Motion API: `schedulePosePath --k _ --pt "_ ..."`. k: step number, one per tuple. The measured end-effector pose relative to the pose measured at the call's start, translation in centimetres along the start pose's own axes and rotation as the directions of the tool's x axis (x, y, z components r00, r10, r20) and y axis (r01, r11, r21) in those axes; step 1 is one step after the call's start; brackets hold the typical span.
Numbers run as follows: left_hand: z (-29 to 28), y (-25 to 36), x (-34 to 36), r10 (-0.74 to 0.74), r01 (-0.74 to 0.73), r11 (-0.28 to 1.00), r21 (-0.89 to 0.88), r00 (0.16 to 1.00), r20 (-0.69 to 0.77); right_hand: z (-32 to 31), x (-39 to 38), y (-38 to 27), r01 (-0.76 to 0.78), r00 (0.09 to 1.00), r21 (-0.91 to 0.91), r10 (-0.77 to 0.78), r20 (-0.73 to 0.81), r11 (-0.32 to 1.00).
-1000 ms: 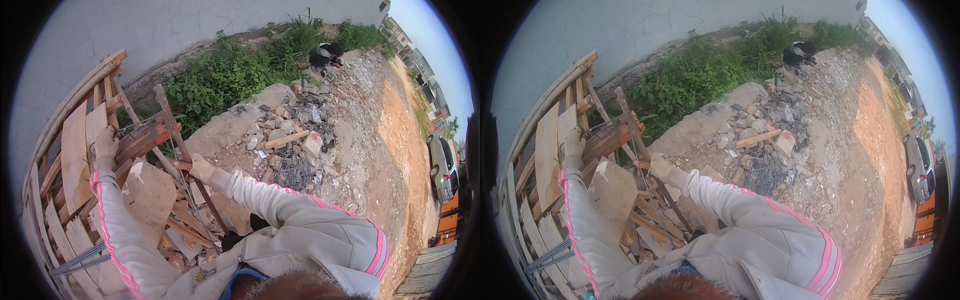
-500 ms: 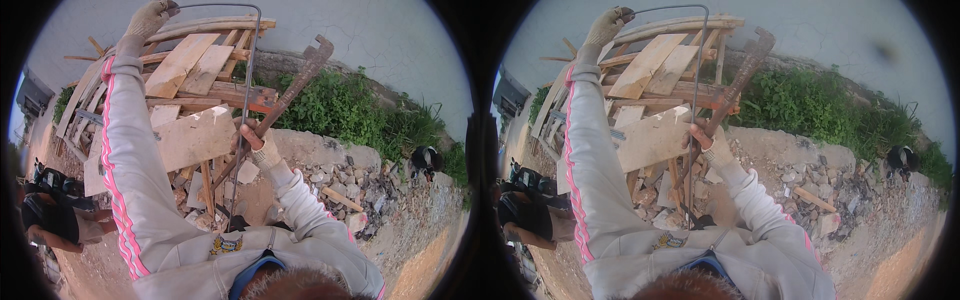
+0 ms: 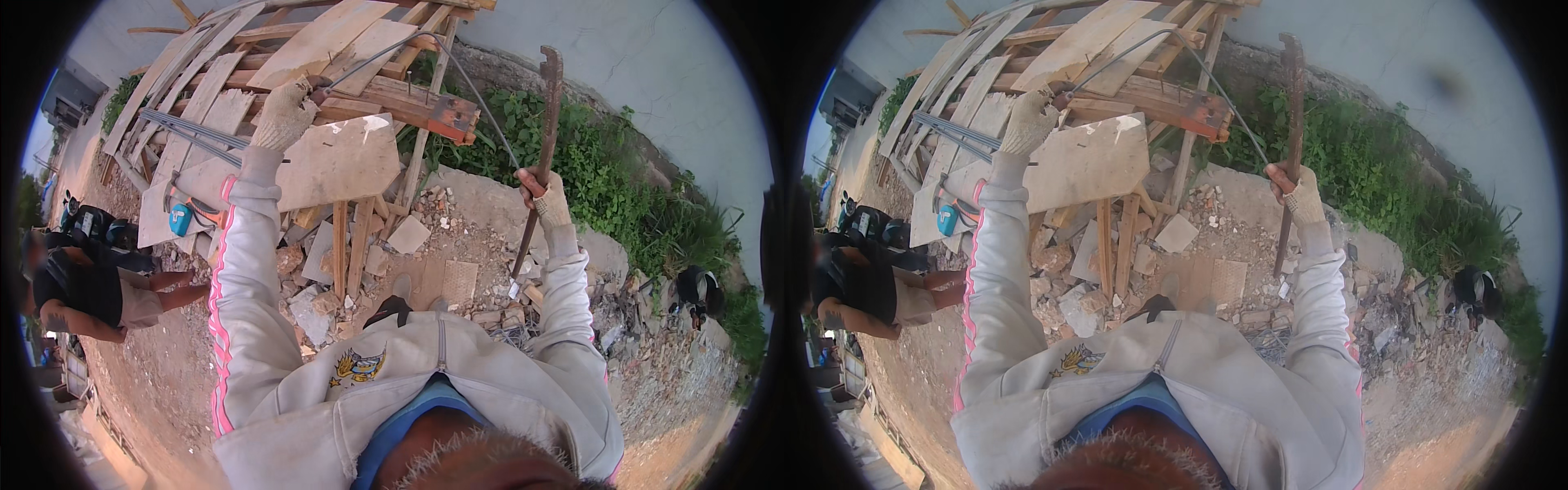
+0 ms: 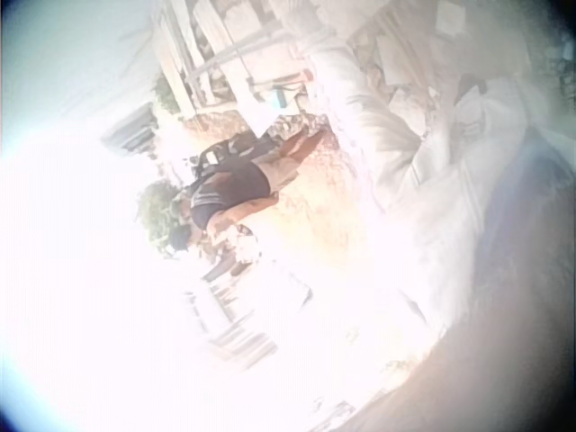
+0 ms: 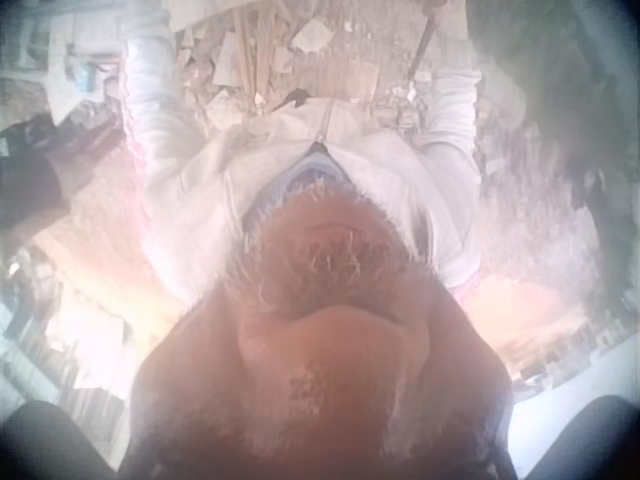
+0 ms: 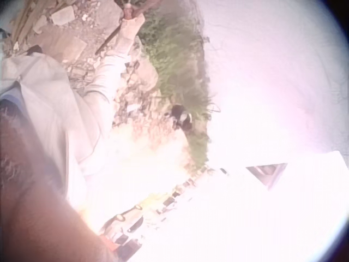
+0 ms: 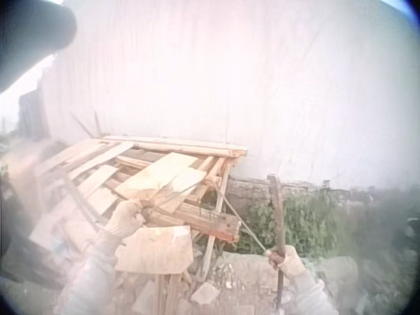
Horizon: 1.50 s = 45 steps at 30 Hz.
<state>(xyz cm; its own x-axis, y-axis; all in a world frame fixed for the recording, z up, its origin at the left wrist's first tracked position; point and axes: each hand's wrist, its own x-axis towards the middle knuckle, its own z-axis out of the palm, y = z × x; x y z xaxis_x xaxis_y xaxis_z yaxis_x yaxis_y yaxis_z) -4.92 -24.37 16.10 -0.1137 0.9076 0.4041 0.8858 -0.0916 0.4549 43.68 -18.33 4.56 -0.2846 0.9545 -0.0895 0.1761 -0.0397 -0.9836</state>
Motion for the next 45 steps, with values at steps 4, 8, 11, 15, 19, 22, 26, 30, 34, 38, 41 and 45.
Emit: schedulePosePath --k 4,8,11,15,19,22,26,30,34,38,41,45 --pt "8.9 -3.6 -3.0 -0.144 0.137 0.986 0.094 0.987 0.074 -4.1 2.0 0.8 -0.102 0.994 -0.222 0.107 0.010 0.970" --pt "12.8 -2.8 -4.3 -0.050 0.050 0.999 0.008 0.999 0.013 -6.0 3.8 0.7 -0.128 0.990 -0.391 0.140 0.001 0.912" --pt "13.9 -3.1 -4.7 -0.039 0.039 0.999 0.020 0.999 0.004 -6.3 5.1 0.8 -0.169 0.981 -0.409 0.192 0.015 0.897" --pt "14.4 -3.0 -5.1 -0.021 0.025 0.995 0.098 0.999 -0.039 -6.2 6.4 1.2 -0.229 0.965 -0.379 0.259 0.031 0.897" --pt "14.5 -3.1 -5.6 -0.078 0.076 0.987 0.142 0.997 0.012 -6.7 8.2 0.3 -0.262 0.944 -0.360 0.315 0.095 0.895" --pt "14.7 -2.5 -5.1 -0.118 0.118 0.987 0.108 0.993 -0.001 -6.6 10.1 0.0 -0.272 0.926 -0.328 0.339 0.164 0.904" --pt "14.8 0.3 -0.6 -0.182 0.167 0.954 0.250 0.983 0.039 -7.0 10.9 -0.2 -0.319 0.889 -0.280 0.389 0.241 0.905" --pt "19.1 0.0 2.8 -0.174 0.171 0.937 0.305 0.985 -0.019 -6.9 11.7 0.4 -0.362 0.858 -0.233 0.421 0.294 0.902" --pt "23.8 1.2 5.2 -0.180 0.180 0.918 0.352 0.983 -0.035 -7.5 12.8 1.1 -0.367 0.837 -0.257 0.438 0.329 0.894" --pt "24.9 1.2 4.7 -0.230 0.232 0.870 0.436 0.971 -0.057 -8.3 14.6 1.5 -0.365 0.820 -0.242 0.433 0.375 0.899" --pt "25.4 1.0 5.1 -0.274 0.266 0.869 0.418 0.961 -0.043 -8.2 13.3 2.6 -0.336 0.841 -0.261 0.413 0.348 0.905" --pt "26.0 0.3 5.8 -0.240 0.248 0.882 0.400 0.968 -0.069 -6.5 10.9 2.8 -0.311 0.883 -0.237 0.372 0.285 0.920"
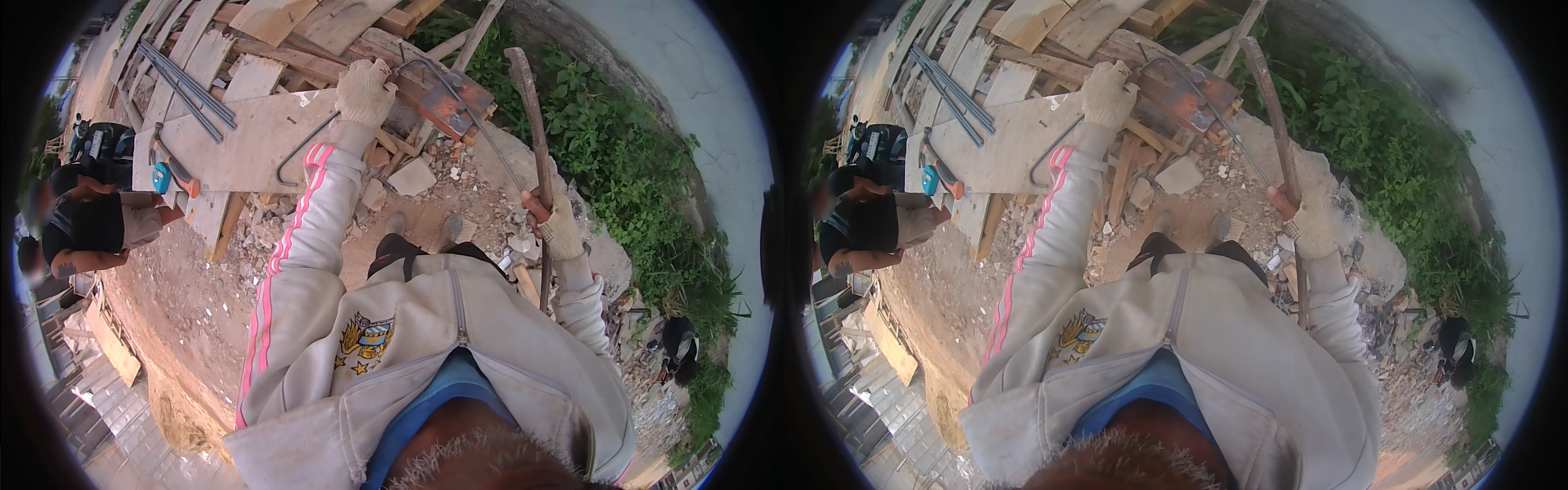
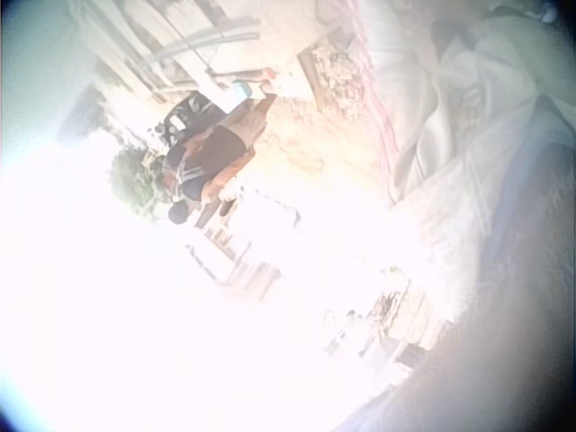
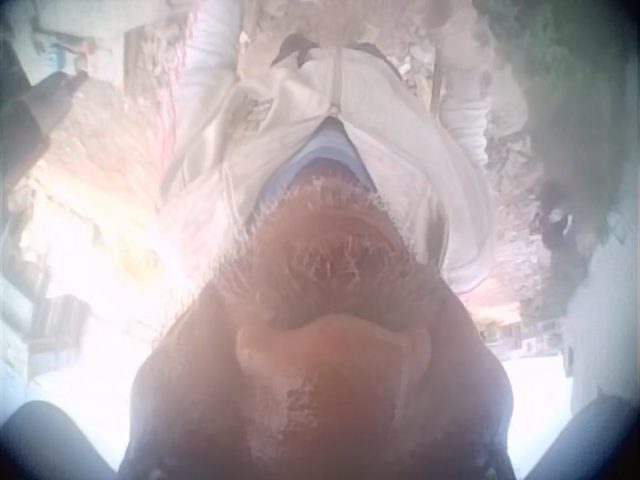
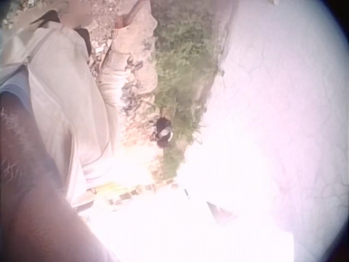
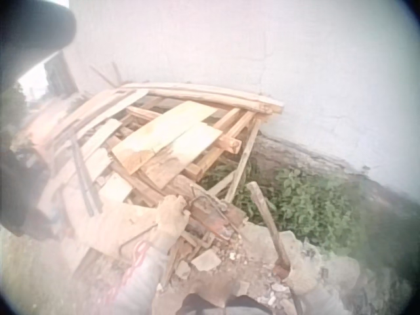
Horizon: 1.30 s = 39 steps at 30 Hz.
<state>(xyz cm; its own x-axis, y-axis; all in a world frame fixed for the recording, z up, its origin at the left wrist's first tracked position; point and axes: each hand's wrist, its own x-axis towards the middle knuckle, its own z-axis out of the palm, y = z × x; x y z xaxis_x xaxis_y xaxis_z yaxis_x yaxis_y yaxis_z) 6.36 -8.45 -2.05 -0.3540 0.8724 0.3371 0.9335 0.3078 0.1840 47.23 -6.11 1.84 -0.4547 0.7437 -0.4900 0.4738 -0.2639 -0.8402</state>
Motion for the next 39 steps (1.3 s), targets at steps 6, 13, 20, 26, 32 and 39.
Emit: schedulePosePath --k 6,13,20,26,32,39 --pt "0.4 -0.6 1.1 0.019 -0.019 1.000 -0.006 1.000 0.020 -0.4 0.2 -0.6 -0.064 0.998 0.007 0.064 0.018 0.998" --pt "0.6 -0.2 1.1 0.046 -0.046 0.999 -0.001 0.999 0.002 -1.9 -0.6 -1.2 0.149 0.975 -0.415 -0.204 -0.092 0.898" --pt "0.7 -0.2 0.7 0.085 -0.089 0.995 -0.049 0.994 -0.071 -7.3 -1.5 -1.5 0.287 0.900 -0.784 -0.435 0.025 0.551" --pt "0.6 0.2 0.8 0.025 -0.029 0.998 -0.058 0.997 -0.069 -10.0 1.7 -3.2 0.293 0.891 -0.895 -0.436 0.127 0.338" --pt "0.1 0.3 0.6 0.055 -0.083 0.984 -0.155 0.983 -0.176 -12.8 6.6 -4.7 0.295 0.893 -0.949 -0.386 0.232 0.114" --pt "0.8 0.1 0.8 0.029 -0.048 0.990 -0.135 0.990 -0.138 -14.8 11.2 -6.4 0.346 0.850 -0.938 -0.414 0.324 -0.023"
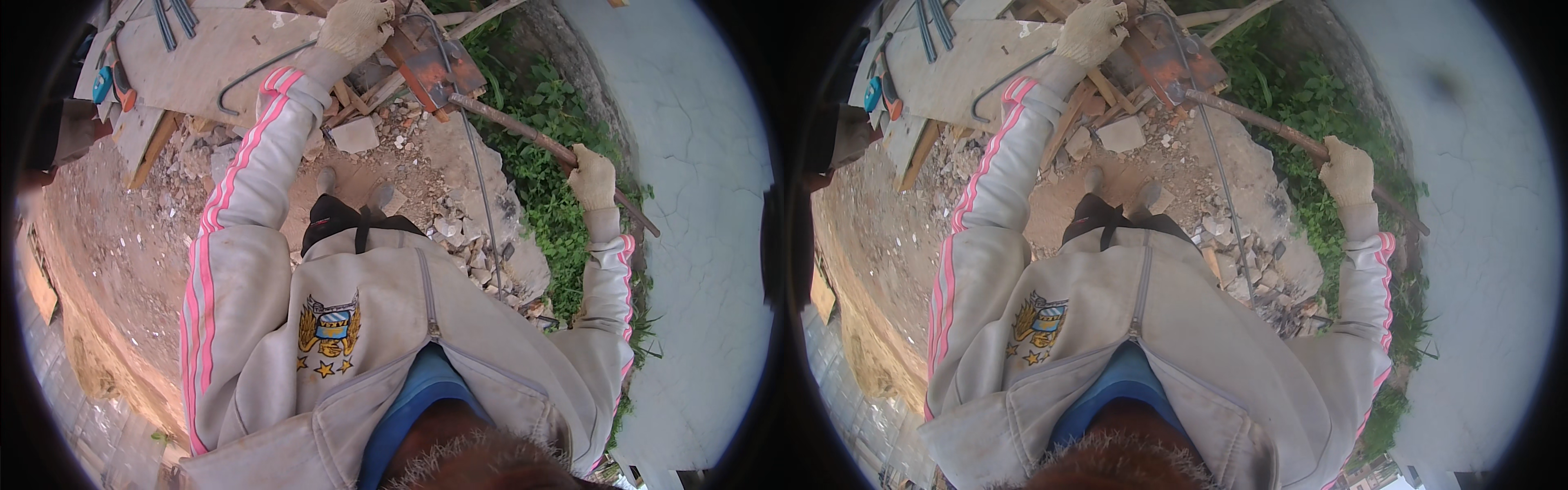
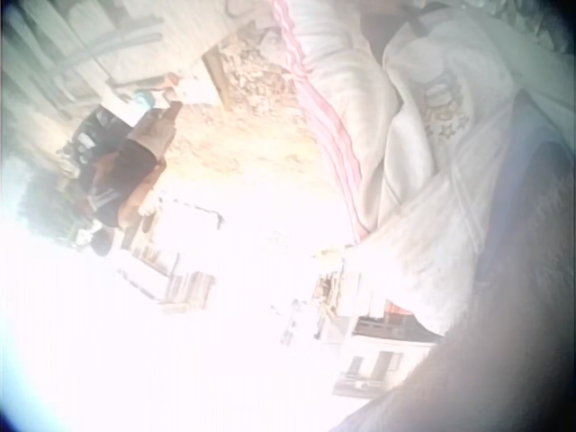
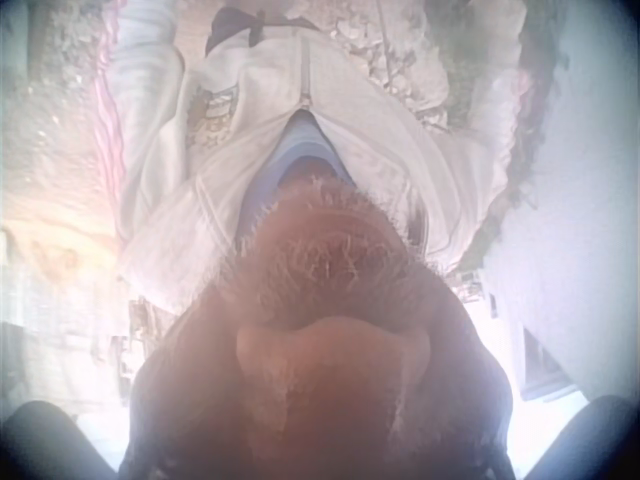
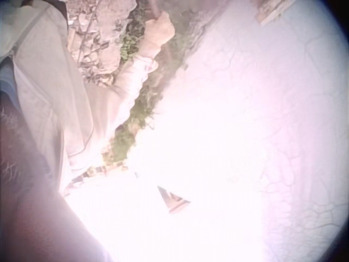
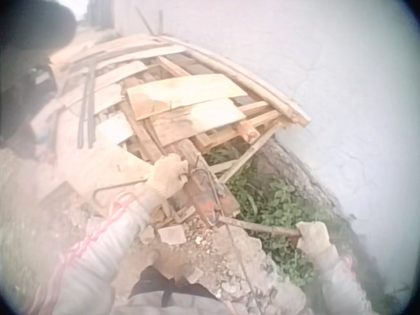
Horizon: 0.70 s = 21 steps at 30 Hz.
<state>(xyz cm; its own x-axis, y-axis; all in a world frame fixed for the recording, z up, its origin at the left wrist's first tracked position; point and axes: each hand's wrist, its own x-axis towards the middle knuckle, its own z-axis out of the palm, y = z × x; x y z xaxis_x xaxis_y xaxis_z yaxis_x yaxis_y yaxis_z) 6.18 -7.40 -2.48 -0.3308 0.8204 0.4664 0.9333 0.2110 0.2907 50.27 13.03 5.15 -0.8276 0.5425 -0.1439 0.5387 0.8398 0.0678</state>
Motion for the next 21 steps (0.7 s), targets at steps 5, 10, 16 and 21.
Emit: schedulePosePath --k 5,10,16,21 --pt "0.3 -0.1 0.1 -0.001 0.001 0.999 -0.048 1.000 -0.016 1.0 1.5 1.0 0.034 0.999 -0.010 -0.034 -0.007 0.999" --pt "0.7 -0.6 0.0 0.000 0.000 1.000 0.000 1.000 -0.006 2.4 0.2 0.0 -0.022 1.000 0.025 0.022 0.004 0.999" --pt "1.5 -1.2 -0.1 0.003 -0.003 1.000 -0.002 1.000 -0.023 3.3 -0.6 -0.2 -0.031 0.999 0.029 0.032 -0.007 0.999" --pt "1.7 -1.1 0.1 -0.022 0.021 0.999 0.026 1.000 0.022 2.8 -1.6 0.2 -0.016 0.999 0.041 0.018 -0.046 0.999"
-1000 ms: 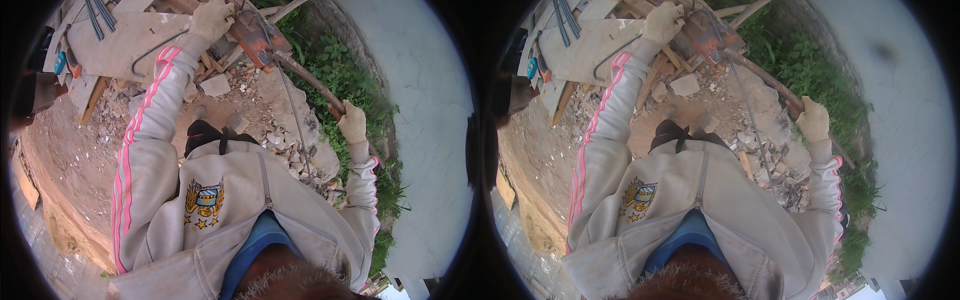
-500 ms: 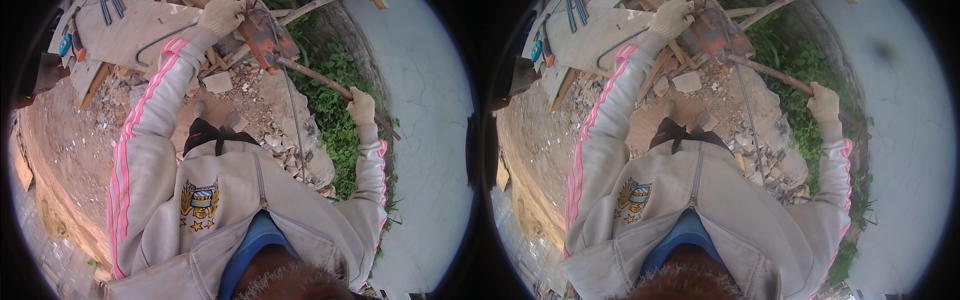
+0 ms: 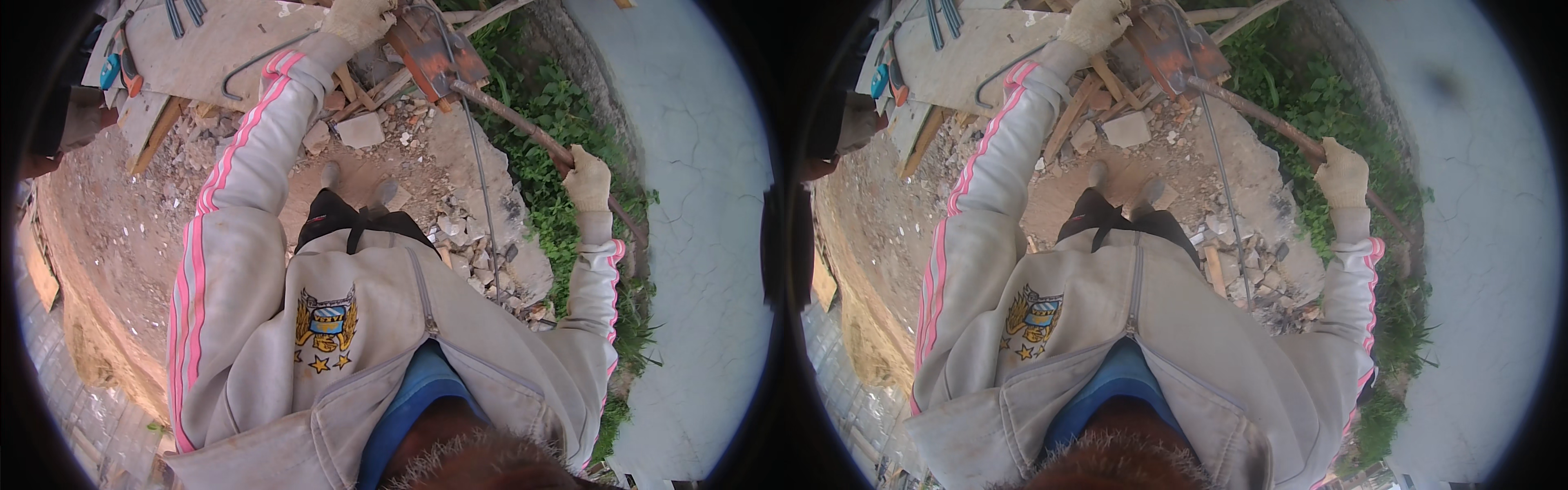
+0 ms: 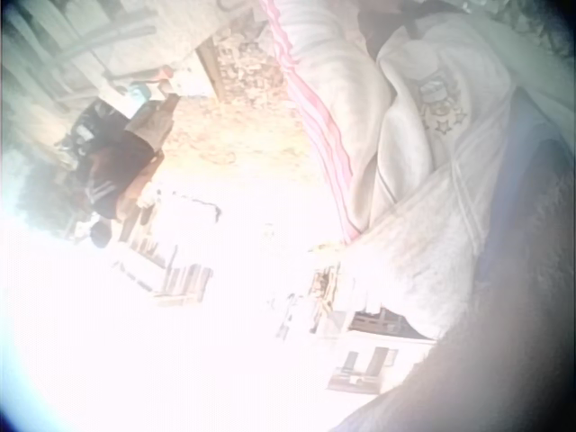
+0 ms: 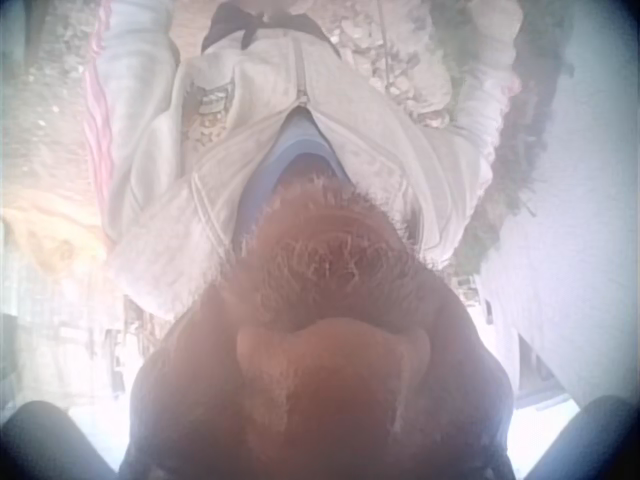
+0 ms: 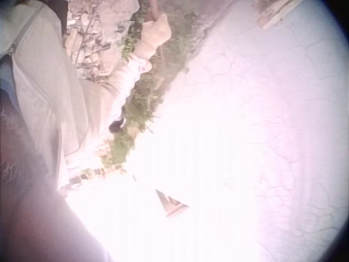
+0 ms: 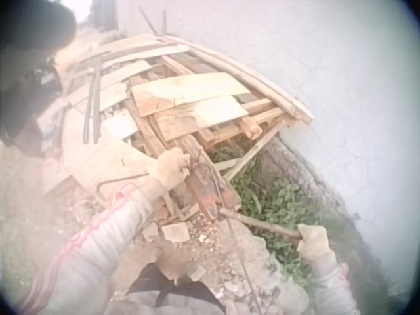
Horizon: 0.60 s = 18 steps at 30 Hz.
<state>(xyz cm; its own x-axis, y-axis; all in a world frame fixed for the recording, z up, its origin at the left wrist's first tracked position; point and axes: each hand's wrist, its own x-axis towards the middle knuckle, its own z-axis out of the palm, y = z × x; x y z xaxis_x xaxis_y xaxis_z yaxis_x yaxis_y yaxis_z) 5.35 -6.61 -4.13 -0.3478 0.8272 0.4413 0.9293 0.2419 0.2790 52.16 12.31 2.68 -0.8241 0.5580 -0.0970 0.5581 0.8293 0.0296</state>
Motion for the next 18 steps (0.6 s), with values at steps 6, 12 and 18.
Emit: schedulePosePath --k 6,12,18 --pt "0.2 -0.7 0.2 -0.001 0.001 1.000 -0.008 1.000 0.006 4.2 -7.5 13.2 -0.272 0.962 -0.101 0.271 -0.031 0.957" --pt "0.4 -0.8 0.0 0.027 -0.028 0.997 -0.068 0.999 -0.022 3.2 -10.1 10.3 -0.467 0.884 -0.165 0.459 -0.085 0.869" --pt "0.2 -0.2 0.4 -0.021 0.021 0.991 -0.131 1.000 0.001 5.4 -15.2 6.4 -0.592 0.805 -0.171 0.588 -0.076 0.788"
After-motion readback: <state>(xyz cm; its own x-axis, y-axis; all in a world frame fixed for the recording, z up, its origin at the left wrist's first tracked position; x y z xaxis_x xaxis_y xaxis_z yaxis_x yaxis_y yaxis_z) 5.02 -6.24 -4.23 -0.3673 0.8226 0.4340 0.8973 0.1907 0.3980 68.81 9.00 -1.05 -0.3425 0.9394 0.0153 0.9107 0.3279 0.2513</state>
